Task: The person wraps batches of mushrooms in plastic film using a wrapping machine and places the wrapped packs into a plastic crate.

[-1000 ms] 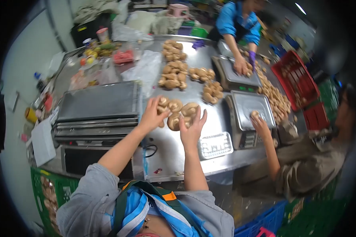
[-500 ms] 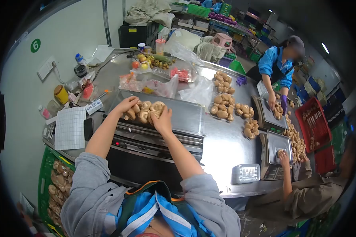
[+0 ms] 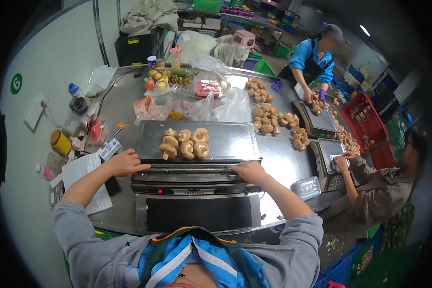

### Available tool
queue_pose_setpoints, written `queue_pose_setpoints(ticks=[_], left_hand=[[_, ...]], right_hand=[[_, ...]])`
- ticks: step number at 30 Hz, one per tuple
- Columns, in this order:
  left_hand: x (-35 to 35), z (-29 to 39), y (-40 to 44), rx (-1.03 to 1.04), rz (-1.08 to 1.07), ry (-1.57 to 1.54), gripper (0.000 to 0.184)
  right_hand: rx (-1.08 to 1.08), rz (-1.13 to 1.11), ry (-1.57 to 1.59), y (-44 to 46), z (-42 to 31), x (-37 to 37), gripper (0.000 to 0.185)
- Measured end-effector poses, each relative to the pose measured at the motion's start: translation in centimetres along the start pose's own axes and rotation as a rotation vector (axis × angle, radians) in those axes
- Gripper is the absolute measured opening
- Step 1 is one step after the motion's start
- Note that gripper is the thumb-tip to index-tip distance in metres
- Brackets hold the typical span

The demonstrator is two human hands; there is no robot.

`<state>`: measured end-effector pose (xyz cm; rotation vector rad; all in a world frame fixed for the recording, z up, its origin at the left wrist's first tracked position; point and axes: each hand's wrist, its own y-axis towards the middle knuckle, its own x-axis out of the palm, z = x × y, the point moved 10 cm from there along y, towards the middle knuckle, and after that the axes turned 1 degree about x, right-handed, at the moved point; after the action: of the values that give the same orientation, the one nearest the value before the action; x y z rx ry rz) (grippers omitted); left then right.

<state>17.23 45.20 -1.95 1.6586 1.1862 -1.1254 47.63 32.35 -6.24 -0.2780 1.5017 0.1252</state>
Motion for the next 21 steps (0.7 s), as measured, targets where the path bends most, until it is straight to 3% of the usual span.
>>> queue_pose_setpoints(ticks=[4, 6, 8, 10, 11, 12, 13, 14, 15, 16, 17, 19, 20, 21], left_hand=[[2.7, 1.0, 2.4, -0.024, 0.137, -0.063, 0.034], [3.6, -0.1, 2.5, -0.215, 0.113, -0.053, 0.031], [-0.5, 1.0, 1.3, -0.385, 0.298, -0.187, 0.029], [-3.3, 2.5, -1.3, -0.571, 0.546, -0.432, 0.013], [-5.3, 1.9, -1.1, -0.575, 0.553, -0.426, 0.013], [-5.3, -1.1, -2.8, -0.852, 0.655, -0.876, 0.009], [-3.9, -2.6, -3.8, -1.125, 0.72, -1.346, 0.012], [-7.1, -4.8, -2.2, -0.962, 1.093, -1.571, 0.023], [-9.3, -8.1, -1.3, -0.818, 1.269, -1.381, 0.022], [-9.3, -11.4, -1.4, -1.036, 1.408, -1.254, 0.022], [-10.3, -13.9, 0.3, -1.03, 1.455, -1.072, 0.022], [-1.1, -19.3, 2.0, -1.149, 1.325, -1.082, 0.024], [3.0, -20.0, 2.8, -1.258, 0.979, -0.845, 0.023], [7.3, -19.9, 3.3, -1.329, 0.637, -0.603, 0.023]], right_hand=[[-0.226, 0.226, 0.053, 2.0, -3.5, -2.1, 0.04], [-0.181, 0.362, 0.268, 2.3, -3.7, -2.4, 0.024], [0.066, 0.539, 0.373, 0.2, -2.3, -1.3, 0.016], [0.404, 0.4, 0.902, -3.3, -2.0, -1.6, 0.013], [0.343, 0.542, 1.112, -3.6, -0.9, -3.2, 0.015], [0.285, 0.679, 1.328, -4.2, -0.2, -4.3, 0.017], [0.297, 0.877, 1.338, -3.8, 0.8, -9.8, 0.018], [0.324, 1.042, 1.268, -3.2, 2.8, -13.4, 0.017], [0.237, 1.155, 1.479, -1.1, 4.0, -16.7, 0.016], [0.269, 1.238, 1.58, 1.5, 6.0, -17.7, 0.02], [0.261, 1.264, 1.64, 4.9, 7.1, -17.8, 0.024], [0.284, 1.099, 1.625, 13.1, 11.3, -10.8, 0.025], [0.346, 0.963, 1.289, 15.4, 11.7, -8.0, 0.025], [0.452, 0.669, 0.973, 17.1, 11.0, -4.9, 0.025]])
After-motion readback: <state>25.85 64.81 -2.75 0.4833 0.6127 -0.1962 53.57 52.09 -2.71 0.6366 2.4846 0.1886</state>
